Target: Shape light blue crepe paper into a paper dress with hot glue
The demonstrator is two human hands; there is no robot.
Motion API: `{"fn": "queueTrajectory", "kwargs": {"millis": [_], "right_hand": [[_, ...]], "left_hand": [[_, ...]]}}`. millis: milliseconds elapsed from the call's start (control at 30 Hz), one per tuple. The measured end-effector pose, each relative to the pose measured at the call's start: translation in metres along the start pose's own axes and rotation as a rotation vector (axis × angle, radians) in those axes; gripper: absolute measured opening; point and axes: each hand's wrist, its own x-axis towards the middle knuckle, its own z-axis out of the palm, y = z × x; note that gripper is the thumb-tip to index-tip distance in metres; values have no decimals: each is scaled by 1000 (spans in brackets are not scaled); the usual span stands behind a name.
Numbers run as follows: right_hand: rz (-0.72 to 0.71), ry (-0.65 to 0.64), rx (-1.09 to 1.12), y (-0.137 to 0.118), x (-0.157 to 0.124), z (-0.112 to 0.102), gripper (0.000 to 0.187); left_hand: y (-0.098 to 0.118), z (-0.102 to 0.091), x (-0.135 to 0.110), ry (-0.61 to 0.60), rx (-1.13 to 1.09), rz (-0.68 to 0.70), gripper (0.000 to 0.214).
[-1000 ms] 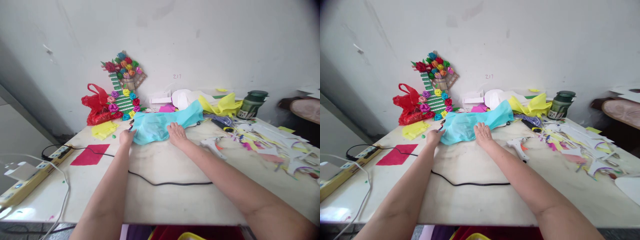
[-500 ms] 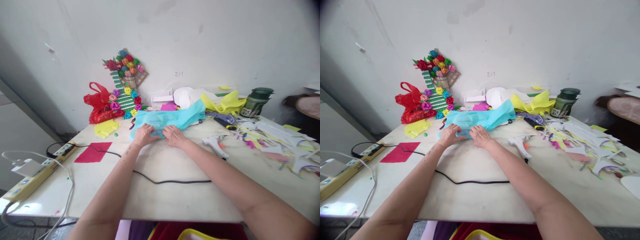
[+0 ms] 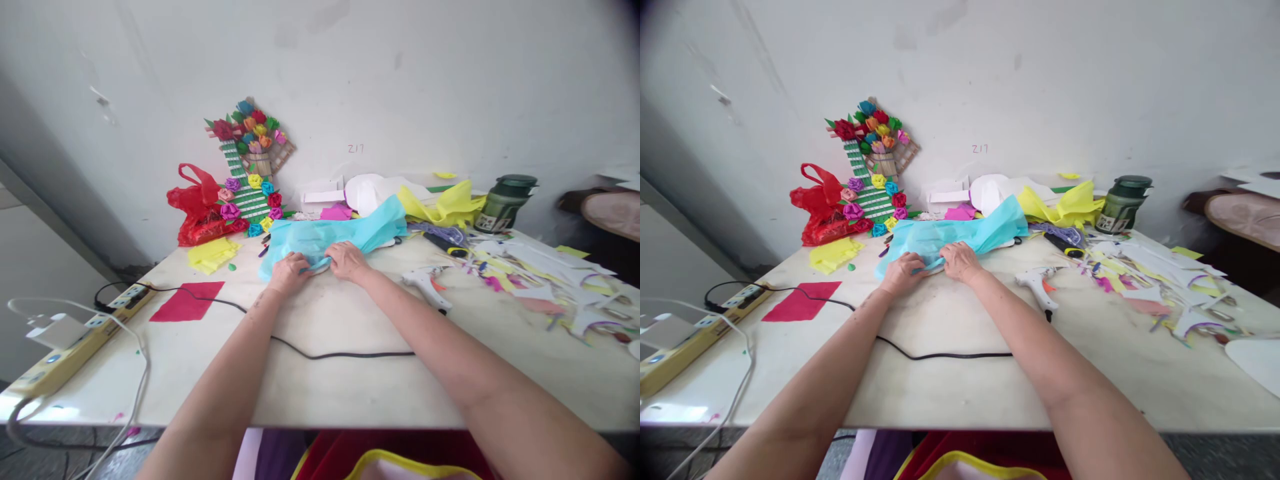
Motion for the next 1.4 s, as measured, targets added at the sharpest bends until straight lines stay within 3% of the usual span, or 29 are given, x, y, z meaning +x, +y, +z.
{"fn": "queueTrajectory", "kwargs": {"millis": [233,400,567,800,1100,1233,1400], "right_hand": [[-10,-39,-33,0,-2,2,25],[-25,-86,-21,0,-6,9,23],[-40,-98,-46,-5,-10,9,34],[-63,-159,-100,-11,-10,11,30],[-71,-70,-60,-12,-16,13,28],[1,-15,-68,-10,-18,15,31],[13,-28,-72,-2,-16,24,29]], "left_hand": [[-3,1,3,79,-134,-82,15],[-3,-4,2,17,-150,-63,13],[-2,-5,1,-36,-135,-47,13],[5,-12,0,-94,-40,-40,13],[4,-13,-2,-118,-24,-29,14],[4,-14,-2,-101,-66,-32,14],[4,-13,-3,-123,-94,-44,14]]}}
